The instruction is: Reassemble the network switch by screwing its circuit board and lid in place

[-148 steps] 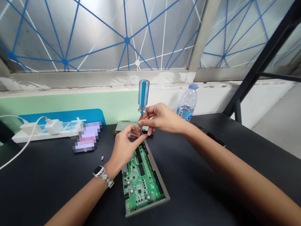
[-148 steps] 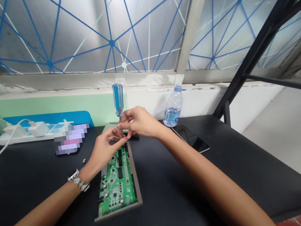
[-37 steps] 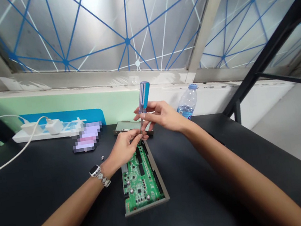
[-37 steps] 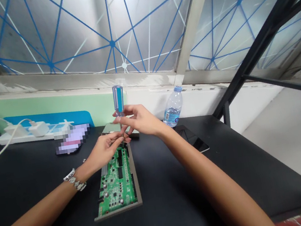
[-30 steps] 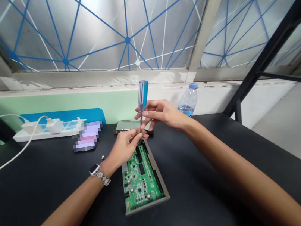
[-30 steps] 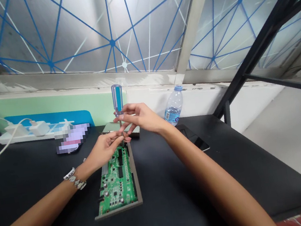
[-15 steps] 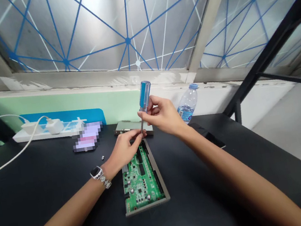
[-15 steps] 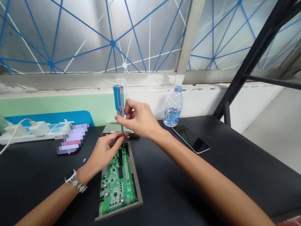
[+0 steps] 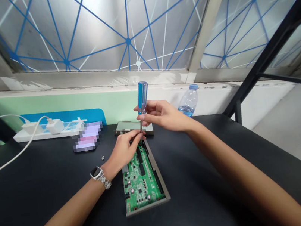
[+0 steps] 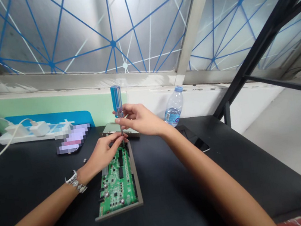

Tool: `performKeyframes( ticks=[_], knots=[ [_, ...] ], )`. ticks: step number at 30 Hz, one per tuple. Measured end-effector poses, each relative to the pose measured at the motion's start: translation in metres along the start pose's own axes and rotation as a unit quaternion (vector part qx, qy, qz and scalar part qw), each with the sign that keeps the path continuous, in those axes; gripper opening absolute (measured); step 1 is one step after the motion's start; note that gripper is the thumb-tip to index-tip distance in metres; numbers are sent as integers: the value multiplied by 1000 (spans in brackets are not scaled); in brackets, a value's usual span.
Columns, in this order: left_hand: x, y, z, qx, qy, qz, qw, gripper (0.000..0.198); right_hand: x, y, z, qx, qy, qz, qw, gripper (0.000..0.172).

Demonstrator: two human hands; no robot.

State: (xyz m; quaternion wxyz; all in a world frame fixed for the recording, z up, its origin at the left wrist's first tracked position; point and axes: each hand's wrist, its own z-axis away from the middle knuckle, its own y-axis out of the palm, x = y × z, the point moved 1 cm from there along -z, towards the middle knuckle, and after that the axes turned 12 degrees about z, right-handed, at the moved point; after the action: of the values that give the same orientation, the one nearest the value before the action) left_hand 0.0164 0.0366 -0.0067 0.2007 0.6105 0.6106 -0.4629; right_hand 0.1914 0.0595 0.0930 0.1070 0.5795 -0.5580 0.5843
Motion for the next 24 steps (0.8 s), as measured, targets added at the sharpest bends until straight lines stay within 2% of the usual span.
performKeyframes(
  ticks=[8, 13, 16, 20, 24],
  knots=[
    [-1, 0, 0, 5, -17, -6, 1000, 31, -15, -10, -4, 40, -8, -88, 995, 21],
    [-2, -1, -1, 11, -9, -12, 1000, 31, -16, -9, -4, 28, -29, -95, 995, 22],
    [-1, -6, -1, 17, 1, -63, 998, 27, -14, -7, -4, 9, -29, -89, 996, 26],
    [6, -17, 0, 53, 5, -154, 987, 28, -13, -6, -4, -2, -22, -80, 997, 30],
    [14, -24, 0, 102, -8, -193, 976, 21, -15, -5, -5, -3, -28, -76, 997, 34]
  ],
)
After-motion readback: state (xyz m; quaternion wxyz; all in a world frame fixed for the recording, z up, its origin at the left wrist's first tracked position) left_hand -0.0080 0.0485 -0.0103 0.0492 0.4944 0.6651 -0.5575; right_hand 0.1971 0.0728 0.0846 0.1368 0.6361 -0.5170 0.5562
